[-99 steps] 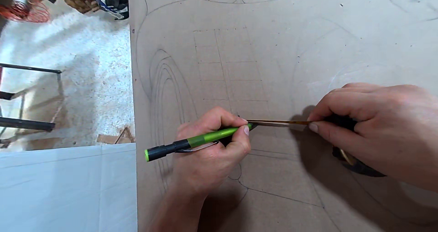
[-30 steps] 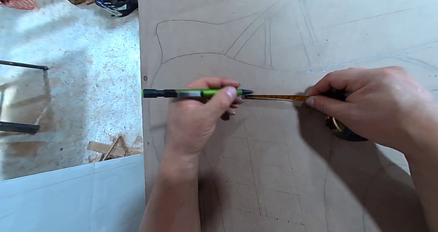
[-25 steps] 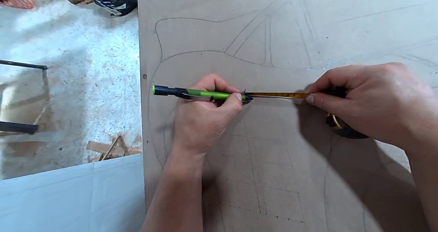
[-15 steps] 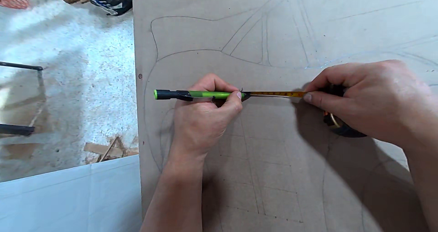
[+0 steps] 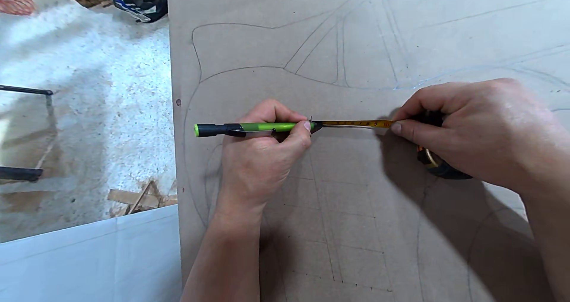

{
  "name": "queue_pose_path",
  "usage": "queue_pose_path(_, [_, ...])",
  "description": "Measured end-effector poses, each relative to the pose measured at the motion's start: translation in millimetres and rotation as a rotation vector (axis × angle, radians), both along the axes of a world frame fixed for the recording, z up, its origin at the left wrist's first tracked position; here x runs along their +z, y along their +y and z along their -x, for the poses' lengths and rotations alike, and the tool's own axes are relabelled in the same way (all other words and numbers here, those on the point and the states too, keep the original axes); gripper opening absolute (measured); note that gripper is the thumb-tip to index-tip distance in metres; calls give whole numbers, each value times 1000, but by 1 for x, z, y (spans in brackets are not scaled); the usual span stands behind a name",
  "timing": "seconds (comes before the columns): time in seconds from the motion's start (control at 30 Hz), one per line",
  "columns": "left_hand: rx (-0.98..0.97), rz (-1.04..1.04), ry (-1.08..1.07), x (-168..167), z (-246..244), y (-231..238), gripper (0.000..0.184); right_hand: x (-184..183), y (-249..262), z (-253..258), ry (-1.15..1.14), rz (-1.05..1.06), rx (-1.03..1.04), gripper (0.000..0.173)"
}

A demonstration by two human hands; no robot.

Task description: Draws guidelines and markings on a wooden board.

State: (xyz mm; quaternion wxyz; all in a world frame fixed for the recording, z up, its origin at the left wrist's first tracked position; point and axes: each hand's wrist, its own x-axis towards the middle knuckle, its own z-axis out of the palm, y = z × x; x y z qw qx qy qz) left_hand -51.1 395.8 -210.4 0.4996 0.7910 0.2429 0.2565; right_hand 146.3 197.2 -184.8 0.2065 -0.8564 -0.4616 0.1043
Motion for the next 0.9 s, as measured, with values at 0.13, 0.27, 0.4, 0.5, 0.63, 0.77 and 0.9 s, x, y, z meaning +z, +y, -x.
queue_pose_path(0.13, [2, 1, -10, -1, 0, 0, 4, 0, 0, 0, 1, -13, 10, 8])
queue_pose_path(0.27, [-26, 43, -67, -1, 0, -2, 4, 0, 0, 0, -8, -6, 6, 8])
queue_pose_path(0.4, [-62, 8, -63, -2, -4, -9, 5, 0, 0, 0, 1, 2, 4, 8])
queue_pose_path(0.5, [-45, 3, -40, -2, -5, -11, 6, 0, 0, 0, 3, -3, 9, 8])
queue_pose_path(0.63, [-35, 7, -39, -2, -5, -12, 6, 2, 0, 0, 7, 5, 4, 8])
queue_pose_path(0.77, [-29, -20, -24, -2, -6, -12, 5, 1, 1, 0, -5, 9, 8, 9])
queue_pose_path(0.9, [-16, -24, -17, -2, -6, -13, 5, 1, 1, 0, 11, 8, 6, 8])
